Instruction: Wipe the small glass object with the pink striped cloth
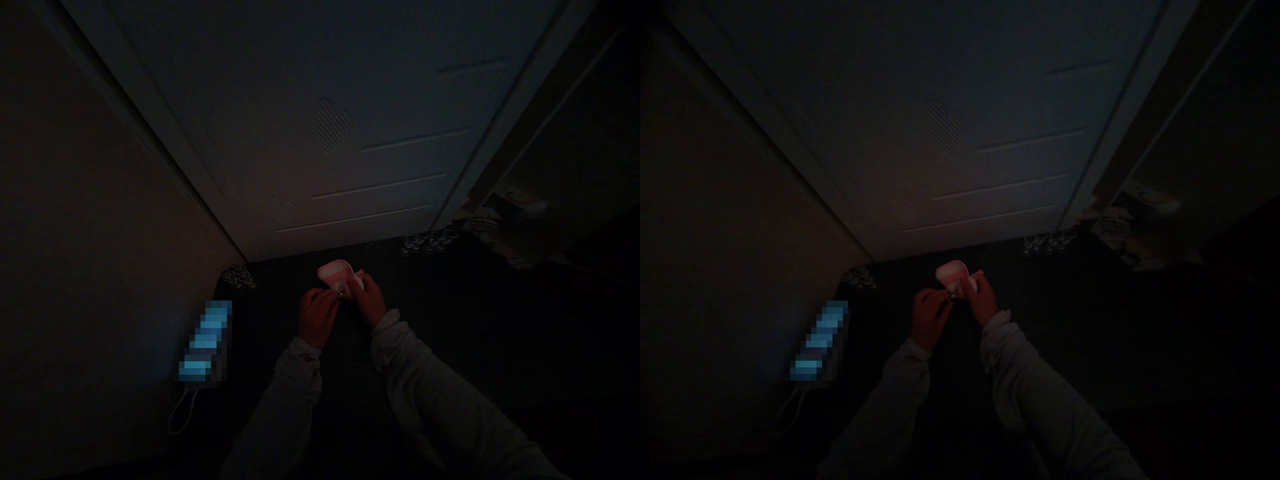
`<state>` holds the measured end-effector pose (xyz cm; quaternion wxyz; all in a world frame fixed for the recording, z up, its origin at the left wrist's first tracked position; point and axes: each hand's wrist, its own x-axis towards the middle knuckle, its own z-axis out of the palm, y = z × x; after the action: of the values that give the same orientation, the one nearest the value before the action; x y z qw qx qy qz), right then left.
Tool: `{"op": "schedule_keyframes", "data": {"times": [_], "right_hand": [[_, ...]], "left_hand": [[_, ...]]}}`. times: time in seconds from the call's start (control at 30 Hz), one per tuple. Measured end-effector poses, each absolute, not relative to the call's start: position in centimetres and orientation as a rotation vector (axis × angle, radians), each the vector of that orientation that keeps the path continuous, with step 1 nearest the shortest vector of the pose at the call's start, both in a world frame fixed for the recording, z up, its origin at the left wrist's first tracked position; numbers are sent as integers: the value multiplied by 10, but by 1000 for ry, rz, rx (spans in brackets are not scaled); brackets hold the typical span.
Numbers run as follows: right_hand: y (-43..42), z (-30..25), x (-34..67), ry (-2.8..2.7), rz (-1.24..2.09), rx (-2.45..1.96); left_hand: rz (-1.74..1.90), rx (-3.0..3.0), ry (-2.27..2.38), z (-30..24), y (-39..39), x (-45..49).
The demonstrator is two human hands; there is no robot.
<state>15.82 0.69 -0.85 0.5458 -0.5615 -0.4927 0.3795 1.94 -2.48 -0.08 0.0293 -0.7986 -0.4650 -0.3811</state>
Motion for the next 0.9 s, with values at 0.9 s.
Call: {"op": "schedule_keyframes", "data": {"times": [0.9], "right_hand": [[2, -5, 161, -1308, 915, -1264]], "left_hand": [[-1227, -2509, -1420, -1, -25, 19]]}}
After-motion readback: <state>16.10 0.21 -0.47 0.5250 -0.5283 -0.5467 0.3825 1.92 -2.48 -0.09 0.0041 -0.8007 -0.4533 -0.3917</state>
